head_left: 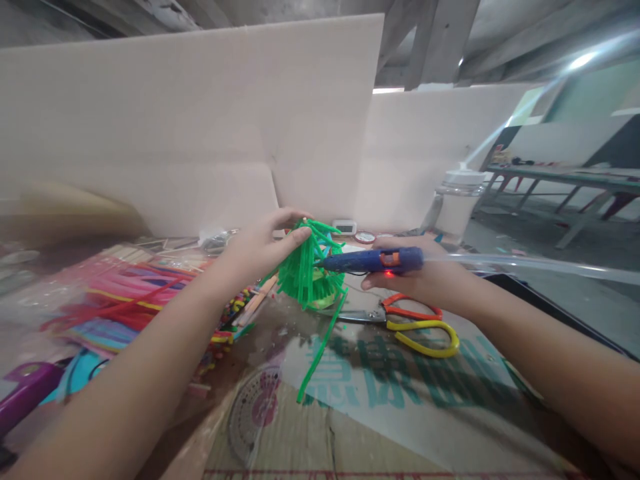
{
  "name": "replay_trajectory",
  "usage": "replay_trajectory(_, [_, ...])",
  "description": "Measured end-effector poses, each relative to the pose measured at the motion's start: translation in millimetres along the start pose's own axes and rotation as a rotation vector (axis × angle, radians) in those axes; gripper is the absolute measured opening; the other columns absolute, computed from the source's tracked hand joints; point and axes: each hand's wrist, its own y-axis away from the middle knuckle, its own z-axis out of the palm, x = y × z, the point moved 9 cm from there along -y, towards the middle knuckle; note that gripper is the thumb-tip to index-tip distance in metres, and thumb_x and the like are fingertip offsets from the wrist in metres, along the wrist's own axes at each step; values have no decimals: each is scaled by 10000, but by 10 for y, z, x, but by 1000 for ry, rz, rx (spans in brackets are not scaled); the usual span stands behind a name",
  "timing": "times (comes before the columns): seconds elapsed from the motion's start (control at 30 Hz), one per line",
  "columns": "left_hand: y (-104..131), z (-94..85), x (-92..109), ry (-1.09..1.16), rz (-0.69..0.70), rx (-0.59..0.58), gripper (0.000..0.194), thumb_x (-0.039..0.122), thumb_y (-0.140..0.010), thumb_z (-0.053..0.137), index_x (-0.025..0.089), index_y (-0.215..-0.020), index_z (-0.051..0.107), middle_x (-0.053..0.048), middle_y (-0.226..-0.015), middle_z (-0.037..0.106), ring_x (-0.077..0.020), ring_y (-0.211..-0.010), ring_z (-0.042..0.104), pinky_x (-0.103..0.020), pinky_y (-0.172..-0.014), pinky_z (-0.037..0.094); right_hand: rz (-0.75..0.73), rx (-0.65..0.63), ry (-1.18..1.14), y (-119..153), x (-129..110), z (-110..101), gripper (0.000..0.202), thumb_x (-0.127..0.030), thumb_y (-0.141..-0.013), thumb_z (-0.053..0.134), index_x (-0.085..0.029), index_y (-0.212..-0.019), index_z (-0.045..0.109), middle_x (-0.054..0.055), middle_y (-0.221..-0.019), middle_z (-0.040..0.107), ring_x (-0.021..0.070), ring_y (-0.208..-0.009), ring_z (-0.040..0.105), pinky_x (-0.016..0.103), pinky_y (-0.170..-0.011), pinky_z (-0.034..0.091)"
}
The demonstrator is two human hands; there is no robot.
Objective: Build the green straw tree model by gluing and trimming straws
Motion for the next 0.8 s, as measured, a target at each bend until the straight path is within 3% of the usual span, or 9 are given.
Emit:
replay_trajectory(0.23, [4,-18,4,-28,-8,12,378,477,-931,513,227,-1169,667,-18,-1088,722,-208,-998,655,-307,-896,513,-4,38,2,10,-30,-34,337,-489,-764,745,-223,-968,702,53,-942,746,220,-816,668,277,-677,473])
replay_trajectory(0.5, [-5,-6,-7,11,11,3,373,471,-935,521,225,-1176,663,-15,-1121,717,-201,-1040,646,-294,-918,500,16,52,45,-7,37,-18,305,-496,-762,744,-254,-948,727,31,-853,735,229,-812,677,318,-730,499])
replay_trajectory(0.8, [-8,-7,33,21,24,5,369,461,-930,526,214,-1166,666,-19,-1122,722,-208,-1038,652,-304,-916,503,33,40,-23,-1,26,-29,395,-495,-767,743,-253,-1079,719,43,-953,743,223,-823,676,305,-698,516])
